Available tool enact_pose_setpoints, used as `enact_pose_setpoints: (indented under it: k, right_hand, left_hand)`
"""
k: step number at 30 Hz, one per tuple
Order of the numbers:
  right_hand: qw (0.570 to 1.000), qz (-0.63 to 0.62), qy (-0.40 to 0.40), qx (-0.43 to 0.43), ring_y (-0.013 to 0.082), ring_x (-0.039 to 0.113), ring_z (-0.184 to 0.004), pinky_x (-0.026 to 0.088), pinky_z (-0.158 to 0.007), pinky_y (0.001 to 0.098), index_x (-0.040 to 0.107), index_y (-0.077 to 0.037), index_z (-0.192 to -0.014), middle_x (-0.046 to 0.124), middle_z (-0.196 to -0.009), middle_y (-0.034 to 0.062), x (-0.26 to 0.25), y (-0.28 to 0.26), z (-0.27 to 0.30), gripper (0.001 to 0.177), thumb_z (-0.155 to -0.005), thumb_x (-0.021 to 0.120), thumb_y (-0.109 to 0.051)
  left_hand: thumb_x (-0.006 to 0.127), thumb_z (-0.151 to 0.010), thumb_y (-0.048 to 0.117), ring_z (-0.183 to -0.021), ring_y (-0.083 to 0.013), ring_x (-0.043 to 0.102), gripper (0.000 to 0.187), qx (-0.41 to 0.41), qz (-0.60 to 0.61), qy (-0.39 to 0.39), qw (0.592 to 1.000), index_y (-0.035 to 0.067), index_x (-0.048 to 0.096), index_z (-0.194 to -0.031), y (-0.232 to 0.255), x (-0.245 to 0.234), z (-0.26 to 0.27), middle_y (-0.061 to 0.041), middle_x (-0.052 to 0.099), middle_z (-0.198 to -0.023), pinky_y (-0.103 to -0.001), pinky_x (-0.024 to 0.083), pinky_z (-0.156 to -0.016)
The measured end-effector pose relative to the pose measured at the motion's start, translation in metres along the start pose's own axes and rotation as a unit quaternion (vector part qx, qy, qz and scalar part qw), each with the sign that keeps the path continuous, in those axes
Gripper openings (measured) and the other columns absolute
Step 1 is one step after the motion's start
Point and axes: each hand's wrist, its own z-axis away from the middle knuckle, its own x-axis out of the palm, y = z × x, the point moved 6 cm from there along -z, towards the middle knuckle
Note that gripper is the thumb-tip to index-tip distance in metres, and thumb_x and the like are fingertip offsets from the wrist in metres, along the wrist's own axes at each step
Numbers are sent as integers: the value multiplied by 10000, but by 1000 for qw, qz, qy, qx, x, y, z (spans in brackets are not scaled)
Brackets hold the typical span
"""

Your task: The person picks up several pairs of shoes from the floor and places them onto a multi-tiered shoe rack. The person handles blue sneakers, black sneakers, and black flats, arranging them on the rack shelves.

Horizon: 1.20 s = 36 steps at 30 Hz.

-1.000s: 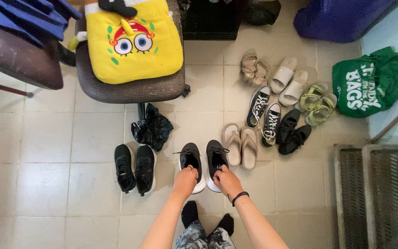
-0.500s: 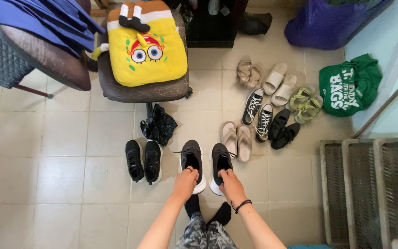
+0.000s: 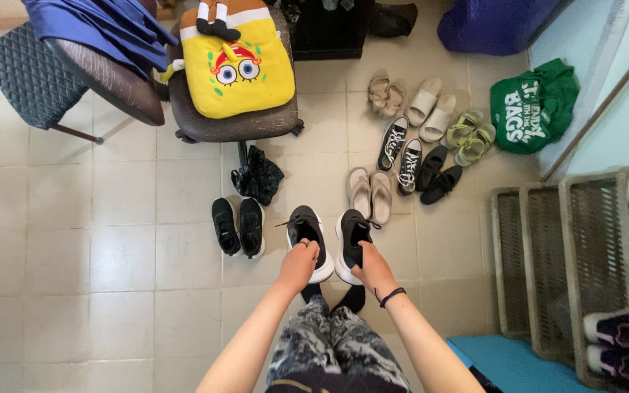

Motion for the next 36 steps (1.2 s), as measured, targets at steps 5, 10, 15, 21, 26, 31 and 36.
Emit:
enact_pose_setpoints:
  k: [5, 10, 15, 21, 26, 31, 36]
  right_hand:
    - [1000, 3, 5, 19, 411, 603, -1197, 500, -1014, 437, 503, -4, -1369, 572, -1354, 234, -22, -11, 31, 668, -770, 764, -142]
    - [999, 1, -3, 39, 390, 616, -1194, 502, -1016, 430, 538, -34, -1354, 587, -1353, 213, -36, -11, 55, 646, -765, 775, -158]
    - [997, 14, -2, 71, 368, 647, -1152, 521, -990, 422, 575, -52, -1313, 628, -1299, 199, -40, 9, 70, 661, -712, 819, -179]
    - [996, -2, 22, 91, 343, 696, -1048, 554, -922, 416, 688, -76, -1180, 721, -1133, 180, -48, 32, 84, 487, -724, 807, -199]
    - [992, -22, 44, 118, 330, 718, -1009, 571, -890, 413, 689, -78, -1179, 735, -1092, 181, -62, 35, 96, 512, -696, 810, -195]
    - [994, -12, 60, 93, 351, 699, -1028, 567, -889, 424, 674, -31, -1181, 719, -1109, 206, -78, 29, 102, 581, -638, 841, -149]
    - [994, -2, 47, 103, 360, 706, -996, 572, -882, 427, 717, -15, -1123, 737, -1048, 218, -82, 37, 102, 497, -647, 812, -123]
  left_hand:
    - [632, -823, -15, -914, -398, 588, 155, 46, 34, 30, 998, 61, 528, -909, 30, -19, 17, -162, 565, -931, -509, 482, -743]
    - [614, -825, -27, -935, -388, 583, 155, 92, 6, 28, 995, 59, 527, -920, 51, -24, 31, -156, 561, -946, -506, 490, -761]
    - [618, -852, -9, -979, -378, 578, 152, 104, -35, 1, 994, 71, 524, -940, 64, -22, 38, -151, 558, -971, -506, 496, -765]
    - [646, -818, -16, -977, -402, 569, 201, 138, 4, -21, 990, 66, 516, -948, 84, -34, 37, -173, 546, -977, -516, 491, -792]
    - [676, -783, -13, -977, -411, 568, 271, 161, 12, -40, 986, 72, 503, -974, 104, -45, 30, -170, 544, -980, -515, 483, -803]
    - [772, -679, 4, -1009, -414, 550, 429, 158, 5, -88, 984, 74, 483, -989, 122, -57, 21, -166, 541, -996, -508, 477, -810]
    - [794, -638, -13, -1040, -405, 560, 512, 187, 10, -115, 975, 84, 475, -1026, 142, -63, 18, -158, 569, -1027, -494, 484, -849]
